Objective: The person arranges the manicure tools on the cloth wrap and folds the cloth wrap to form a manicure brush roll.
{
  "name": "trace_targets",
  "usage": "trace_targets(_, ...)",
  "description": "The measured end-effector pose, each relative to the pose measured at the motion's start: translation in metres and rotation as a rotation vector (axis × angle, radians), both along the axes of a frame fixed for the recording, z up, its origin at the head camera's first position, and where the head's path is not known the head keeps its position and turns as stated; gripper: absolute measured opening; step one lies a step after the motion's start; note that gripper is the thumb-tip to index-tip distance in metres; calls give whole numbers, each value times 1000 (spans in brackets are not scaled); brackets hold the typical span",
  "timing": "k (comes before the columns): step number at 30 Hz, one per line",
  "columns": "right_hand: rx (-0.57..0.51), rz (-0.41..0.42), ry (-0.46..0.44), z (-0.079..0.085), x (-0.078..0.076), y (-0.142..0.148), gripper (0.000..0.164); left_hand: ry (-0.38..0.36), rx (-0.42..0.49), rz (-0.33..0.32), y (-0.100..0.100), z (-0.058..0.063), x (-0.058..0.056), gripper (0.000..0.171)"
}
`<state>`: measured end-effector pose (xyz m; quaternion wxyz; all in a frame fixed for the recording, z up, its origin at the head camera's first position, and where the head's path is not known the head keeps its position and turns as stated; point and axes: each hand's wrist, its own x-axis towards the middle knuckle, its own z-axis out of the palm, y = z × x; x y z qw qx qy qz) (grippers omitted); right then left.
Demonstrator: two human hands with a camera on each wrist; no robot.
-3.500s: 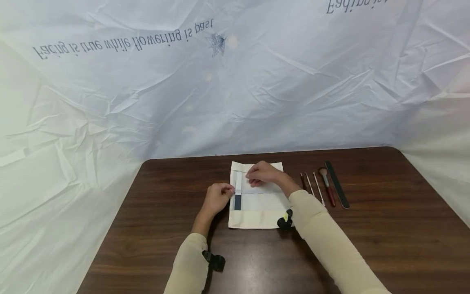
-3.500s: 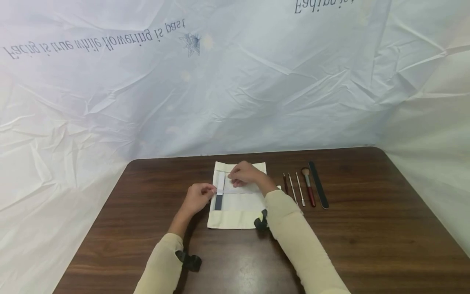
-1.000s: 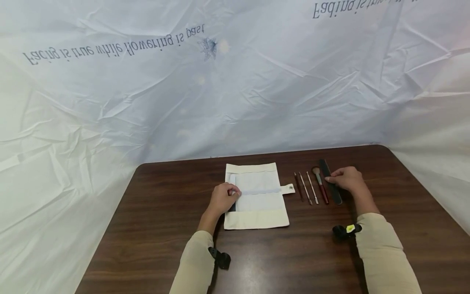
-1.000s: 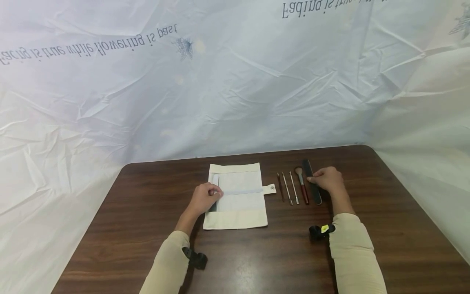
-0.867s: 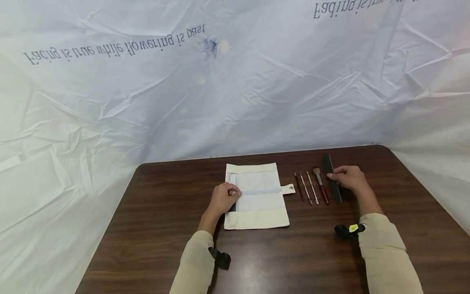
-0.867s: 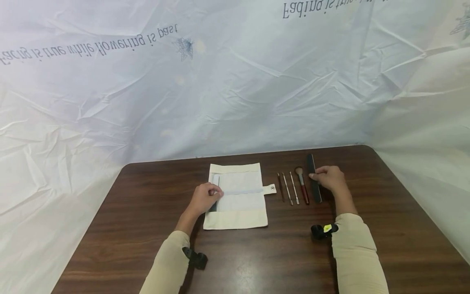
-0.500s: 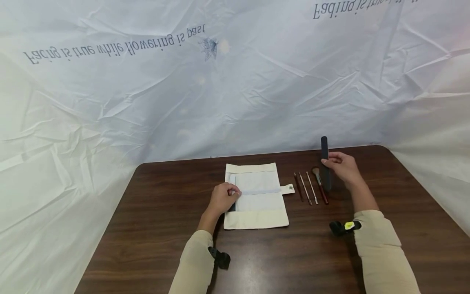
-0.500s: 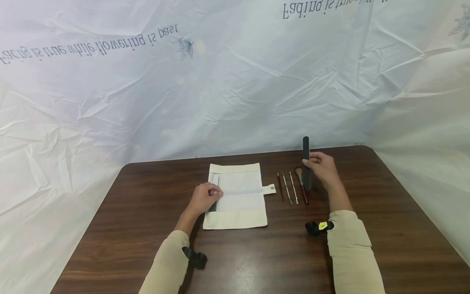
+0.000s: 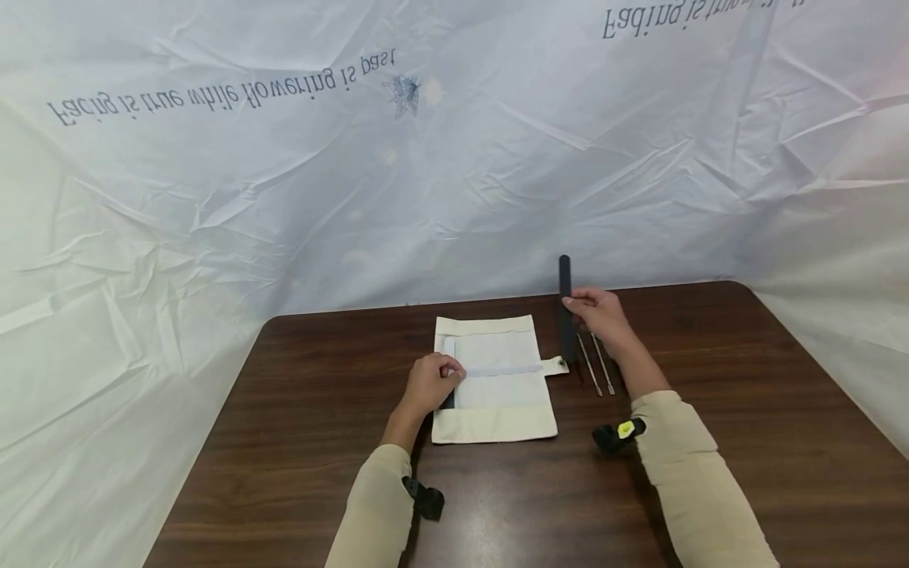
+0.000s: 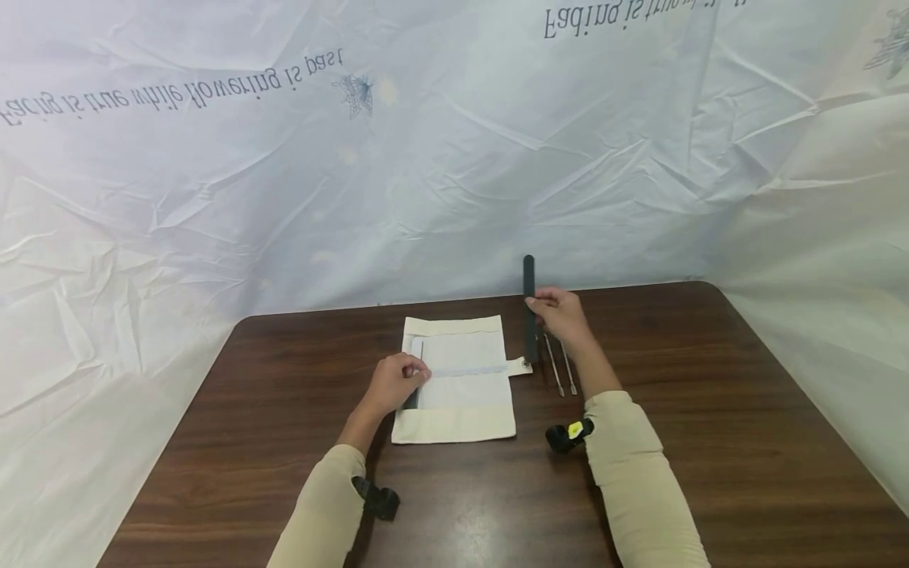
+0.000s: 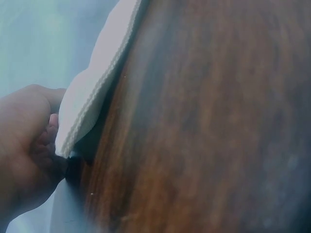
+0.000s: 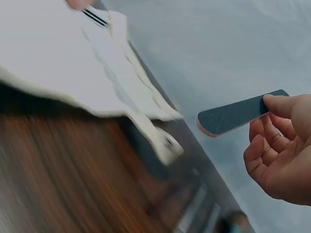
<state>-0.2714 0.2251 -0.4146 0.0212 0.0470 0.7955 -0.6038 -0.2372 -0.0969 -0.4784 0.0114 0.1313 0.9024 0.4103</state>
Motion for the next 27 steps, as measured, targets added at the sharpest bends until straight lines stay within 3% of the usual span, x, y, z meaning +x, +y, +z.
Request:
trace_targets(7, -115, 70, -50, -17, -11, -57, 37, -4, 6, -4, -2, 1, 1, 9)
trace_targets(14, -296, 42, -114, -34, -15, -103, 31, -21, 8, 5, 0, -1, -2, 10)
trace_targets(19, -380, -19, -108, -42, -21, -118, 23, 6, 4, 10, 2, 0, -3, 9)
trace_targets(27, -428, -74, -112, -53, -25, -125, 19, -25, 12, 25, 2, 1, -4, 9)
